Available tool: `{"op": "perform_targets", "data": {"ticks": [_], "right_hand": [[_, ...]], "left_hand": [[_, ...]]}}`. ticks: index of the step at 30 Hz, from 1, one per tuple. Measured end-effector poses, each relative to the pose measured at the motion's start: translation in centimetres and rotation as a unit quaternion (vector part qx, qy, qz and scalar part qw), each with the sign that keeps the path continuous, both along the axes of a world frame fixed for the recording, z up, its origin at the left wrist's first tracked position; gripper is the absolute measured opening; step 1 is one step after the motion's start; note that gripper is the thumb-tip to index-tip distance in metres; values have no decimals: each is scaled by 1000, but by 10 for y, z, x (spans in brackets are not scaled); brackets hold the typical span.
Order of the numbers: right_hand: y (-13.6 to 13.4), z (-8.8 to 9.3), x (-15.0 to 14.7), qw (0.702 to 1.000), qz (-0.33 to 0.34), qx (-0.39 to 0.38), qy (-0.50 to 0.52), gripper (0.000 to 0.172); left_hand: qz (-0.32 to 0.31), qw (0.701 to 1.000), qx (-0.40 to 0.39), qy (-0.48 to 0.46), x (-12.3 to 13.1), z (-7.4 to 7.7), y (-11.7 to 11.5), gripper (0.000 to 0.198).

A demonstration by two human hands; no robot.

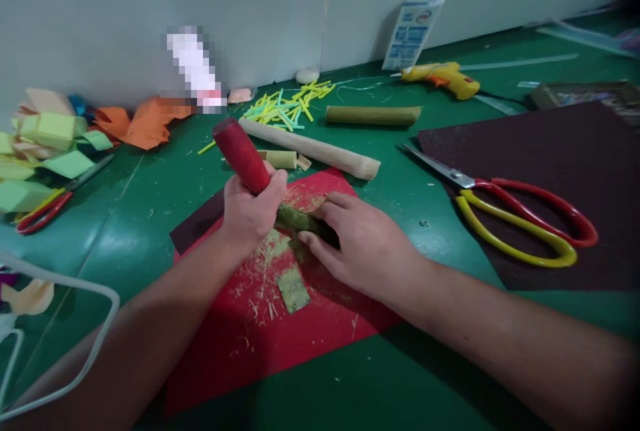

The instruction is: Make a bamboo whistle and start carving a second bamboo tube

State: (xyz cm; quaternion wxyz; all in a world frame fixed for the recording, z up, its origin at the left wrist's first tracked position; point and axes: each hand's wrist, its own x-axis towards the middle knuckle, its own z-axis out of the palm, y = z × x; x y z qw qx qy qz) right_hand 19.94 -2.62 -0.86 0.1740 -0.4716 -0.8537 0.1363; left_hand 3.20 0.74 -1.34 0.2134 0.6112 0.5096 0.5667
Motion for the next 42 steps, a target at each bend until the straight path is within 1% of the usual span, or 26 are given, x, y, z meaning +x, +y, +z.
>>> {"op": "perform_targets", "data": {"ticks": [4, 10, 17, 24, 30, 35, 37, 42], "right_hand": [[-1, 1, 1, 1000, -1, -8, -15, 28], [-1, -2, 0, 1000, -5, 11, -1, 26], [1, -3, 1, 998, 18, 58, -25, 22], [2, -4, 2, 999, 10, 52, -8, 20], [3, -7, 3, 998, 6, 65, 8, 25], [2, -8, 3, 997, 13, 74, 9, 30], [2, -8, 3, 997, 17, 71, 9, 29], [2, -5, 1, 999, 14, 47, 7, 19]], "left_hand": [[-7, 1000, -6, 19, -2, 3, 2, 28], [-10, 999, -10, 41, -4, 5, 3, 27], [2, 999, -9, 38, -4, 6, 2, 28], [-17, 1000, -6, 10, -5, 3, 0, 29], [-2, 1000, 1, -13, -3, 2, 1, 27], [-12, 1000, 1, -23, -2, 2, 1, 26], [-12, 1000, 5, -19, -2, 2, 1, 26], [-3, 1000, 16, -5, -2, 1, -1, 25]]}}
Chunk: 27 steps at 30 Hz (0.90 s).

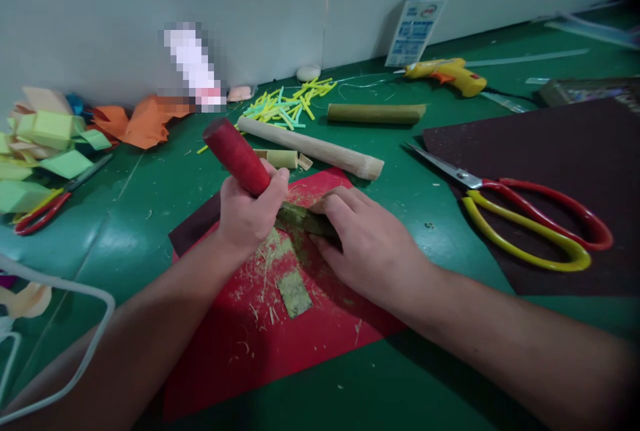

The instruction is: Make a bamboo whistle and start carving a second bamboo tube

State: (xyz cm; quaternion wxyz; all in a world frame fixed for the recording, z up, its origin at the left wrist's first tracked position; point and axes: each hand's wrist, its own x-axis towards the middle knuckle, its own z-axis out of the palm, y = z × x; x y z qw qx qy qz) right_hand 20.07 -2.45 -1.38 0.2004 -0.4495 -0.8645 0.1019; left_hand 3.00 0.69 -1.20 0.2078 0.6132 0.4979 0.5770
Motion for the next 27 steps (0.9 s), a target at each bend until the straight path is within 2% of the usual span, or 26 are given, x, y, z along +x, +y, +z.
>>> {"op": "perform_targets", "data": {"ticks": [7, 18, 27], "right_hand": [[-5, 2, 0, 1000, 9, -21, 21, 14], [-6, 1, -1, 1000, 10, 6, 23, 12], [-7, 1, -2, 1000, 8, -5, 26, 12]], "left_hand": [[12, 999, 17, 49, 2, 0, -3, 30], [35, 999, -7, -3, 2, 1, 1, 26], [45, 999, 3, -10, 3, 0, 2, 25]]}}
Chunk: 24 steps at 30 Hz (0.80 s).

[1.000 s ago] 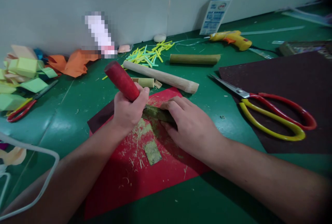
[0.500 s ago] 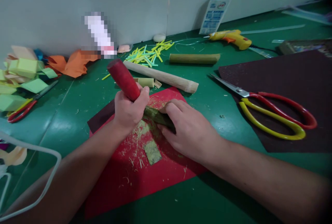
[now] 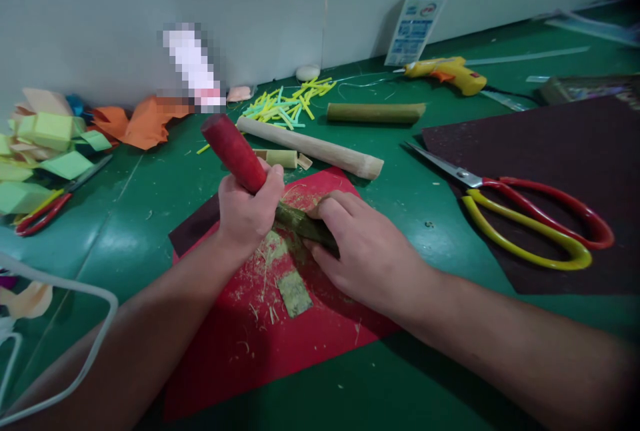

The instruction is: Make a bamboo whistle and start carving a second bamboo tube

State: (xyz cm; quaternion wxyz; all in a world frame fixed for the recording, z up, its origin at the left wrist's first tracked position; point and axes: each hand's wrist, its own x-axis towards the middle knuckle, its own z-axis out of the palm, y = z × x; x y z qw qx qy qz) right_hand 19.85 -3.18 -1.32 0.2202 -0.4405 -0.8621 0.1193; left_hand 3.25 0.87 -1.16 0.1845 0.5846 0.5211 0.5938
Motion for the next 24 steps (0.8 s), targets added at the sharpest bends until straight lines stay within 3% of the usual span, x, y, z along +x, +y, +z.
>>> {"op": "perform_targets", "data": {"ticks": [24], "right_hand": [[-3, 1, -5, 1000, 3, 3, -19, 8]], "left_hand": [[-27, 998, -41, 32, 5, 2, -2, 33]]}}
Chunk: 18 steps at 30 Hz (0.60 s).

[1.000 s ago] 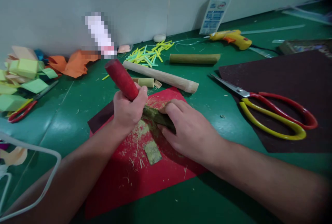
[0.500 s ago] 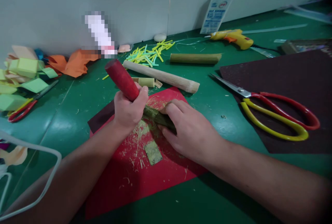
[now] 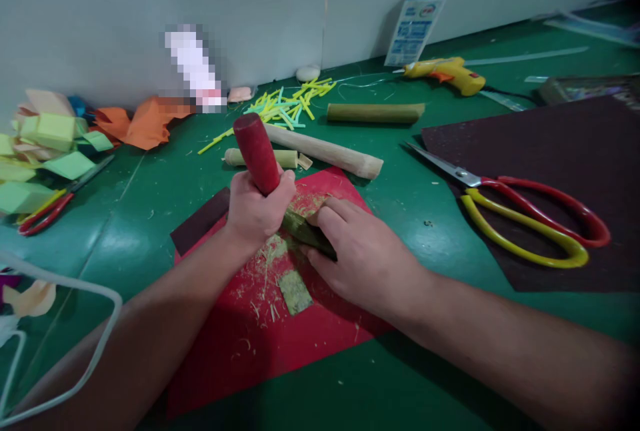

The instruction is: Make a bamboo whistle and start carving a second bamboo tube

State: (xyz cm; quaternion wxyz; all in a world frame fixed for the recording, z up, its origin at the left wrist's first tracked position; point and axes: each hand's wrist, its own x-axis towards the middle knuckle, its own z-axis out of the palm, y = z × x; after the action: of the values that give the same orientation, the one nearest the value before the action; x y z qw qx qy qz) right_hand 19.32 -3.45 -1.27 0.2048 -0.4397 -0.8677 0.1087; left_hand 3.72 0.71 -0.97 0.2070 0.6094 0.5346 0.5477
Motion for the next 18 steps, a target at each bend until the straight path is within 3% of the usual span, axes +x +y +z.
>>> {"op": "perform_targets", "data": {"ticks": [18], "right_hand": [[3, 1, 5, 999, -6, -25, 23, 12]], "left_hand": [[5, 999, 25, -49, -3, -6, 3, 28]]}}
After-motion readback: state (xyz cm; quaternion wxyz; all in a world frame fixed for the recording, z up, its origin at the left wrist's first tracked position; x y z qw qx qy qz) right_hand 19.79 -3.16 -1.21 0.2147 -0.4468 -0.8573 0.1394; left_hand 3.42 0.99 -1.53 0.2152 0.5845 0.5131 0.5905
